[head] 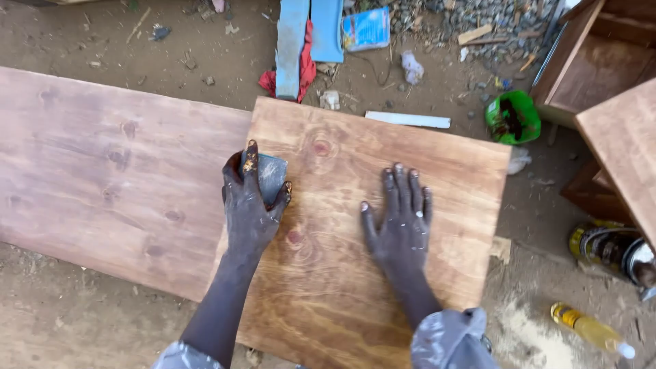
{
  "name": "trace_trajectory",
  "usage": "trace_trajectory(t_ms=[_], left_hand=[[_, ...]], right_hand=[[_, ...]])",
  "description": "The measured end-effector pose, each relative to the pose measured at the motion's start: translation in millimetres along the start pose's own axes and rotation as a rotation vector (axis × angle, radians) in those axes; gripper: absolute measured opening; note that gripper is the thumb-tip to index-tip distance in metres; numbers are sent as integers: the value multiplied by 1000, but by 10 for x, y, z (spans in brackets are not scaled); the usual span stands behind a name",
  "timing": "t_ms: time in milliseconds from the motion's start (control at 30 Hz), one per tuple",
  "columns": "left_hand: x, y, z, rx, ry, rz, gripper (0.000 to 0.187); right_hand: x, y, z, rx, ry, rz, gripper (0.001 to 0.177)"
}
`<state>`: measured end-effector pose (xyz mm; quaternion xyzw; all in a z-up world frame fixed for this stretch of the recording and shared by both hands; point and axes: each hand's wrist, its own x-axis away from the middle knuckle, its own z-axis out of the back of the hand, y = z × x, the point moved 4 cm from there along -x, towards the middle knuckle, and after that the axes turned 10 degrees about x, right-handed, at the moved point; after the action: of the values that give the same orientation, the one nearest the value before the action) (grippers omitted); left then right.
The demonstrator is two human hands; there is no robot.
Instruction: The person sands a wooden door and a wooden plank using sandpaper. They also use a metal scraper on the edges of the door.
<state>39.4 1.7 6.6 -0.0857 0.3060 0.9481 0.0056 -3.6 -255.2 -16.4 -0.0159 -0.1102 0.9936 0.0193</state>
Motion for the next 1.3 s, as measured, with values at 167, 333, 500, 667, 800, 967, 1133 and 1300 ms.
trace_trajectory(t_ms=[167, 333, 500, 667, 800, 967, 1133, 1300], left_hand=[[-58, -280, -171, -101, 3, -215, 84], [57, -387, -229, -150, 179, -166, 85], [216, -325, -39, 7, 212, 123, 83], [214, -264, 51, 263, 226, 319, 83], [225, -317, 357, 598, 297, 693, 79], [993, 180, 1123, 486, 452, 874, 73], [2418, -320, 433, 652, 837, 963, 50], [2856, -100, -34, 689, 953, 1267, 55]], right_hand=[[-41, -23, 5, 16, -53, -56, 70], [6, 4, 48, -46, -52, -67, 69], [384, 612, 76, -248, 4, -439, 55], [954, 1263, 147, -304, -266, -987, 72], [777, 956, 565, -128, -109, -867, 85], [-233, 705, 910, -180, -92, -502, 70], [-1561, 118, 324, -72, -277, -75, 85], [-2078, -455, -11, 25, -288, 231, 75]])
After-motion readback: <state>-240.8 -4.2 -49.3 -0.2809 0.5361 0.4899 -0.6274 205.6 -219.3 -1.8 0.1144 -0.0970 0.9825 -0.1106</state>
